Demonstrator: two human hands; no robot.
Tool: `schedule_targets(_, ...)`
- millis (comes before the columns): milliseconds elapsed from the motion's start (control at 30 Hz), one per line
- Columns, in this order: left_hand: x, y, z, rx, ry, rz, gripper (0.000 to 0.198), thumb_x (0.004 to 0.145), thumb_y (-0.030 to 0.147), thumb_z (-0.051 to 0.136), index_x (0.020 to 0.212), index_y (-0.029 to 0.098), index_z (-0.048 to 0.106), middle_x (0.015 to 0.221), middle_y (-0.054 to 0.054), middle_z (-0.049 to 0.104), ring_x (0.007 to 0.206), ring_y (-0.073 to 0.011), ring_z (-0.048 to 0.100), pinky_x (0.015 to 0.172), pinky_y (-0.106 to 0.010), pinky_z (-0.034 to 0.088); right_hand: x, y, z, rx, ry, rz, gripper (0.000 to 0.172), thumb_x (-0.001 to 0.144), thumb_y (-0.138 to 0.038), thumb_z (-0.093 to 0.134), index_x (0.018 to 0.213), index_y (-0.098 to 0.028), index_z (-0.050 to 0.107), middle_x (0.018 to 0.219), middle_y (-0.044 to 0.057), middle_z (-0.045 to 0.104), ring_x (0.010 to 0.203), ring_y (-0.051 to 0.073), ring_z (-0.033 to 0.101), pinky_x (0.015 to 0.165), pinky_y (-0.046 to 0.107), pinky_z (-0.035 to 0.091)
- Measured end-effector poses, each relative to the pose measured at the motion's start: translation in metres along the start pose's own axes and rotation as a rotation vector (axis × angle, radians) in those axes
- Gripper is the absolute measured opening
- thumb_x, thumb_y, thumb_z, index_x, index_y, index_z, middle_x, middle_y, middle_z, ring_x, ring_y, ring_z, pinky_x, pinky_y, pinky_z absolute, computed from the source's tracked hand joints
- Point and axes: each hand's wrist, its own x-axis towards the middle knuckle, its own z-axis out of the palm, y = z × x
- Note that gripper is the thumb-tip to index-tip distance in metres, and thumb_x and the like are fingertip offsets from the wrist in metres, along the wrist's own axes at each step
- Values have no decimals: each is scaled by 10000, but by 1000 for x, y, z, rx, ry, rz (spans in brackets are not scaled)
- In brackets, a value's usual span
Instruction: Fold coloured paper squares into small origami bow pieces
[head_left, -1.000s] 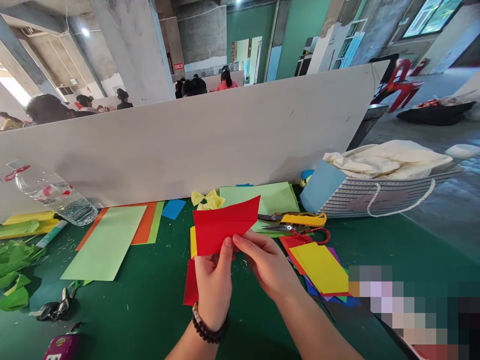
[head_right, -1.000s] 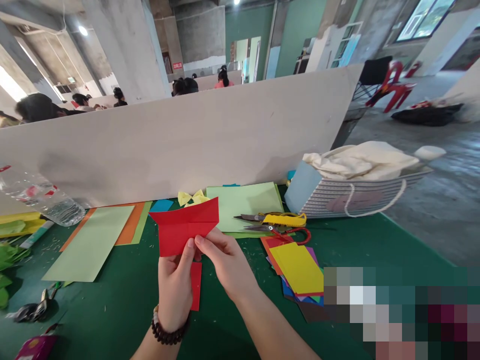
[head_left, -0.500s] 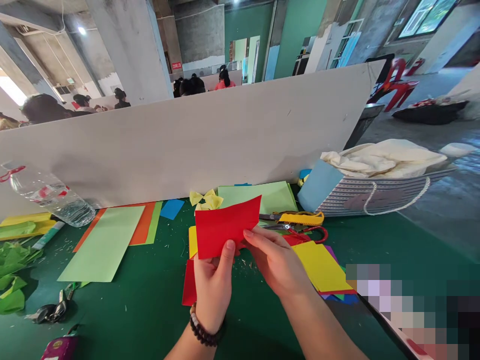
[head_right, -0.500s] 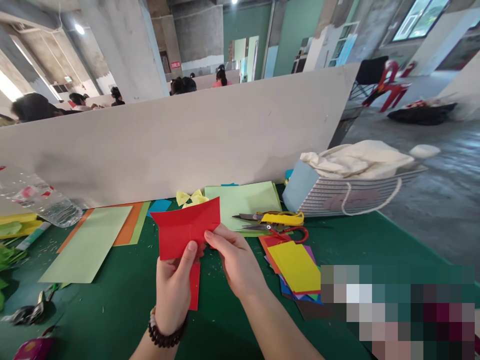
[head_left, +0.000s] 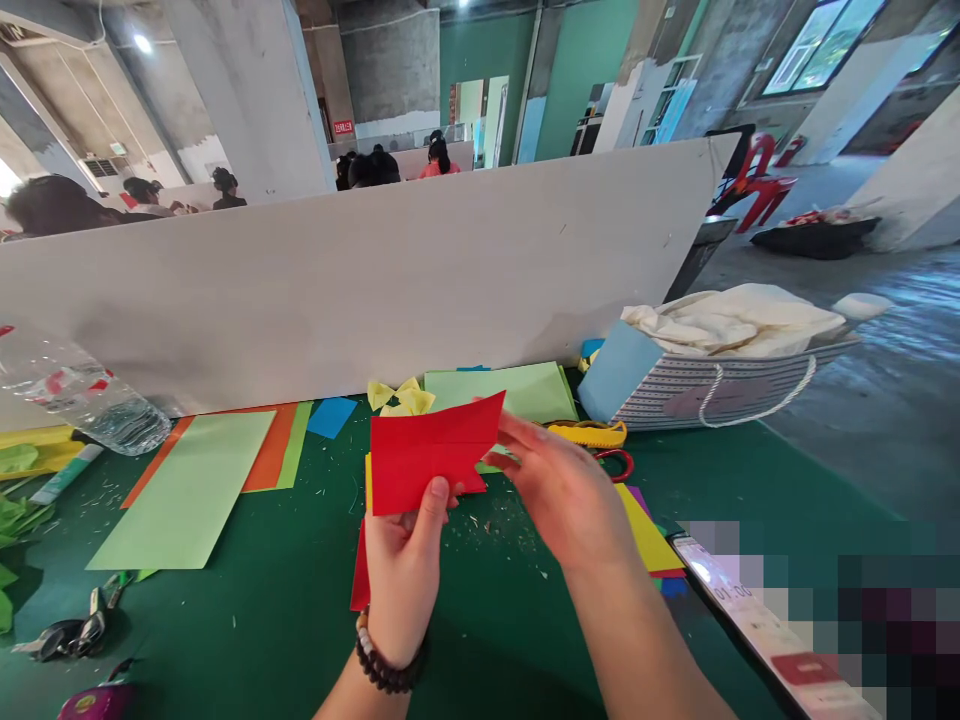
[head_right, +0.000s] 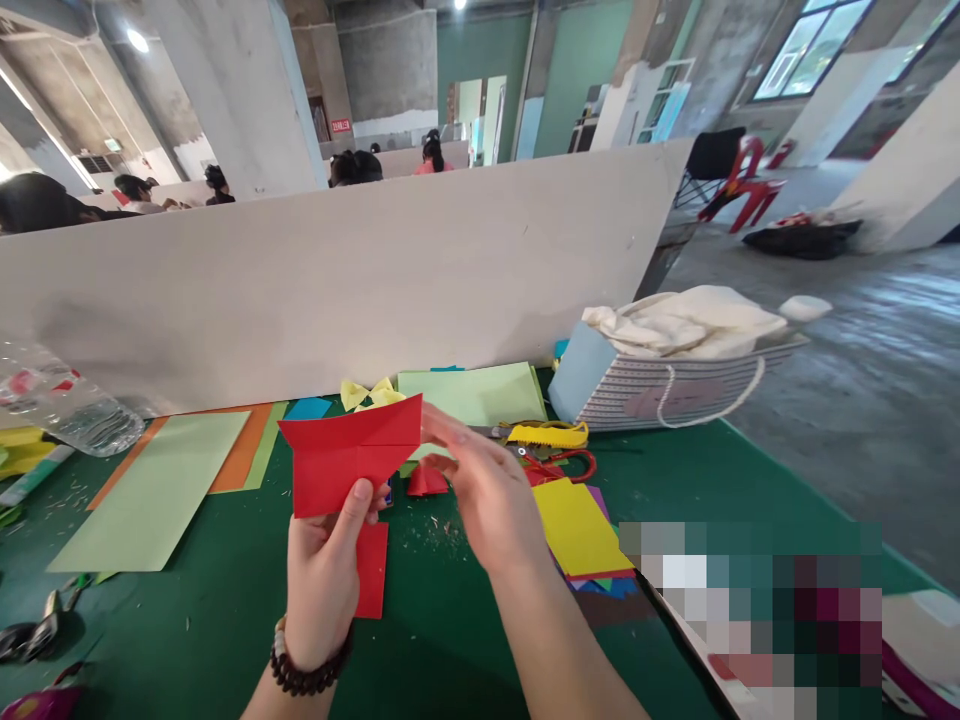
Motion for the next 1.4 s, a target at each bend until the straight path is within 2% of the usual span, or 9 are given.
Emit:
schedule_targets(133,1,1,-3,-26,9,-30,256,788,408,712,829,156,737,781,-68,727,748,-195,686,660,-245,548,-3,-9,-6,-332,32,-82,250,810,-440,629,917,-245,744,945,57,710,873,209,611,692,304,491)
schedule_targets(233,0,0,-1,-15,6,-54,261,781,414,716,842,161,739,769,-56,725,731,-192,685,672,-256,555,-7,-11,-1,-568,-42,-90,280,800,-456,635,685,-204,679,654,21,611,654,161,543,574,265,429)
schedule_targets(333,-2,-1,1,4,-43,-77,271,789,425,705,860,165,735,789,-54,727,754,-196,689,721,-280,562,-9,-10,3,-647,-45,-109,344,811,-453,614,584,-195,601,580,-4,542,564,127,479,504,243,370)
schedule_targets(467,-2,0,-3,-66,-134,-117,347,764,452,724,966,170,714,937,-86,732,889,-244,686,771,-324,560,-6,-9,-5,-669,54,-123,339,793,-461,620,590,-190,614,543,-9,529,521,117,463,466,233,351)
schedule_targets(600,6,7,-11,-184,-213,-72,438,870,543,554,1032,164,703,1066,-115,704,1051,-273,637,857,-346,531,-3,-10,-15,-712,134,-118,330,777,-472,634,613,-186,635,507,-19,483,488,106,412,443,235,317)
schedule_targets(700,13,14,-15,-158,-235,-102,382,848,460,629,1084,167,688,1076,-111,704,1023,-266,650,827,-326,540,-3,-13,-16,-761,65,-88,317,775,-462,634,626,-182,644,522,-12,500,503,112,429,458,239,334)
schedule_targets(900,16,14,-16,-122,-222,-252,281,724,338,780,912,133,739,859,-100,746,749,-222,701,645,-281,570,-7,-15,-9,-897,-176,-67,307,823,-444,581,672,-192,667,644,22,612,566,135,489,486,246,367)
schedule_targets(1167,17,9,-15,-122,-90,-205,267,672,303,813,865,131,746,858,-102,751,736,-242,712,623,-305,591,-6,-14,-5,-1042,-285,-212,358,865,-394,540,570,-196,589,543,-6,490,523,117,413,472,246,315)
schedule_targets(1400,17,12,-19,-87,-144,-255,284,677,310,813,881,127,736,857,-103,748,725,-228,708,616,-295,586,-3,-10,-12,-748,-291,60,292,829,-441,576,682,-192,623,610,-6,552,551,118,457,488,235,362)
